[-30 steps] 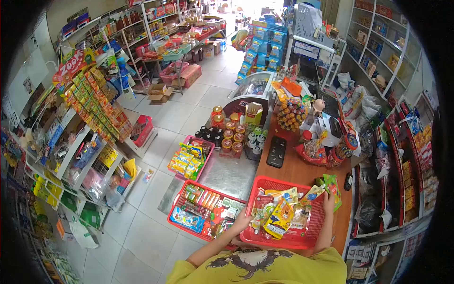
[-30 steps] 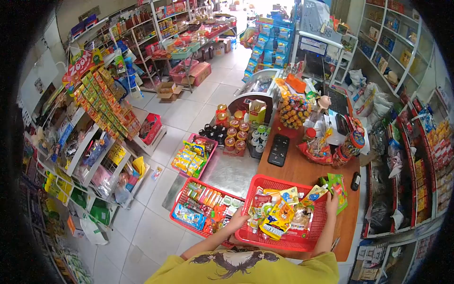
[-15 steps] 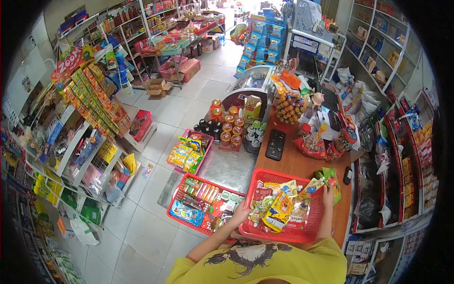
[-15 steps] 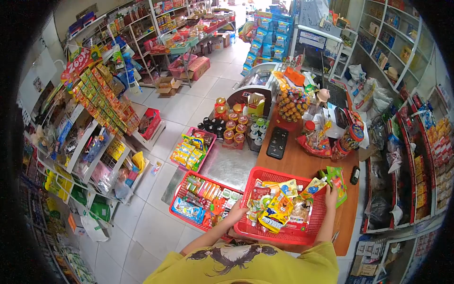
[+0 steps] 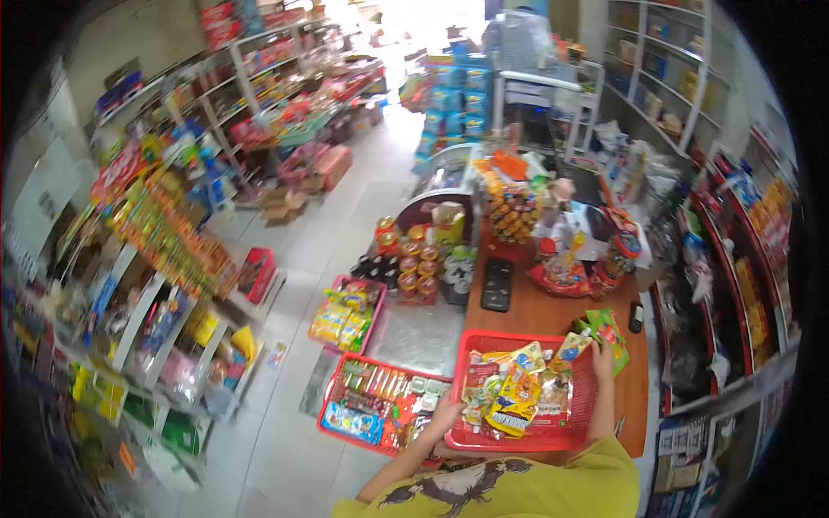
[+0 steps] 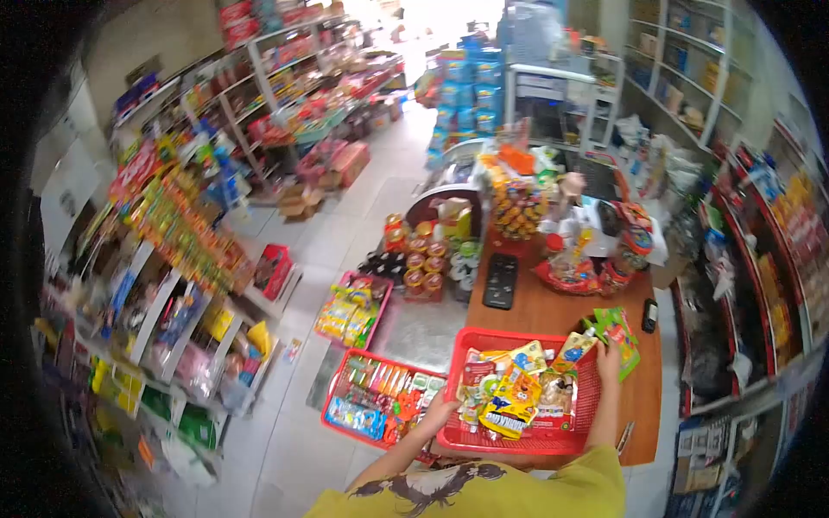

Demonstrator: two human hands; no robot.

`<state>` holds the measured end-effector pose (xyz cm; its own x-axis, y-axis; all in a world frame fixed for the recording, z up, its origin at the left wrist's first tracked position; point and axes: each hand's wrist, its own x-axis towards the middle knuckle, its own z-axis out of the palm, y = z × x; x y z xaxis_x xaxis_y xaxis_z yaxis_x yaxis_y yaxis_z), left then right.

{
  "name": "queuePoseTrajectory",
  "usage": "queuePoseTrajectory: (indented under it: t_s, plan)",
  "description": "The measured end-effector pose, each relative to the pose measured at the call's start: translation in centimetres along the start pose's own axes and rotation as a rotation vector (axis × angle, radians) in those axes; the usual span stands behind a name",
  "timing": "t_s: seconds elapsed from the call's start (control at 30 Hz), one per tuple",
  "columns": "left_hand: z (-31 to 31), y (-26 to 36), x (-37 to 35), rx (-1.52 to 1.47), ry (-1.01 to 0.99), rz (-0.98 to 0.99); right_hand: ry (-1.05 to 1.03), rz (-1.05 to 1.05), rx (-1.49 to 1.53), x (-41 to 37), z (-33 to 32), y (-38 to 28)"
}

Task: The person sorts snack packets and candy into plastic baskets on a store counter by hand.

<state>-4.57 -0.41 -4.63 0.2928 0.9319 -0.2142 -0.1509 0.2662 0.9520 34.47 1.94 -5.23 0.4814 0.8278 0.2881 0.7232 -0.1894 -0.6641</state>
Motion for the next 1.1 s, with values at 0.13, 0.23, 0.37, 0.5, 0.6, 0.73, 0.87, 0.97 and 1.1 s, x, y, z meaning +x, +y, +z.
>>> queuePoseTrajectory:
  t_s: [0.13,0.23,0.37,0.5,0.6,0.73,0.87,0.97,1.1]
  plan:
    - [-0.7,-1.9,0.7,0.059,0.019,-0.011,-0.031,0.024,0.062,0.2,0.4,0.3]
    - [-0.4,-2.6,0.8,-0.087,0.021,-0.017,-0.013,0.02,0.017,0.1,0.2,0.6]
    - [-0.5,-2.3,0.0,-0.095,0.014,-0.028,-0.031,0.026,-0.012,0.0,-0.1,-0.2]
    - [-0.1,-1.3,0.3,-0.051,0.066,0.002,0.014,-0.018,-0.016,0.2,0.5,0.5]
    - [-0.4,-0.7,0.4,-0.041,0.053,0.034,-0.008,0.03,0.013,0.2,0.5,0.2]
    - [-0.4,-2.5,0.8,-0.105,0.015,-0.04,-0.015,0.003,-0.066,-0.2,-0.3,-1.0]
    - [-0.7,-3.3,1.0,-0.029,0.018,-0.051,-0.071,0.089,-0.11,0.0,-0.1,-0.4]
    - [-0.5,-2.8,0.8,-0.058,0.028,0.001,-0.071,0.076,-0.048,0.1,-0.1,-0.5]
    - [-0.3,-2.0,0.5,-0.121,0.022,-0.054,-0.064,0.156,-0.067,-0.1,-0.5,-2.6]
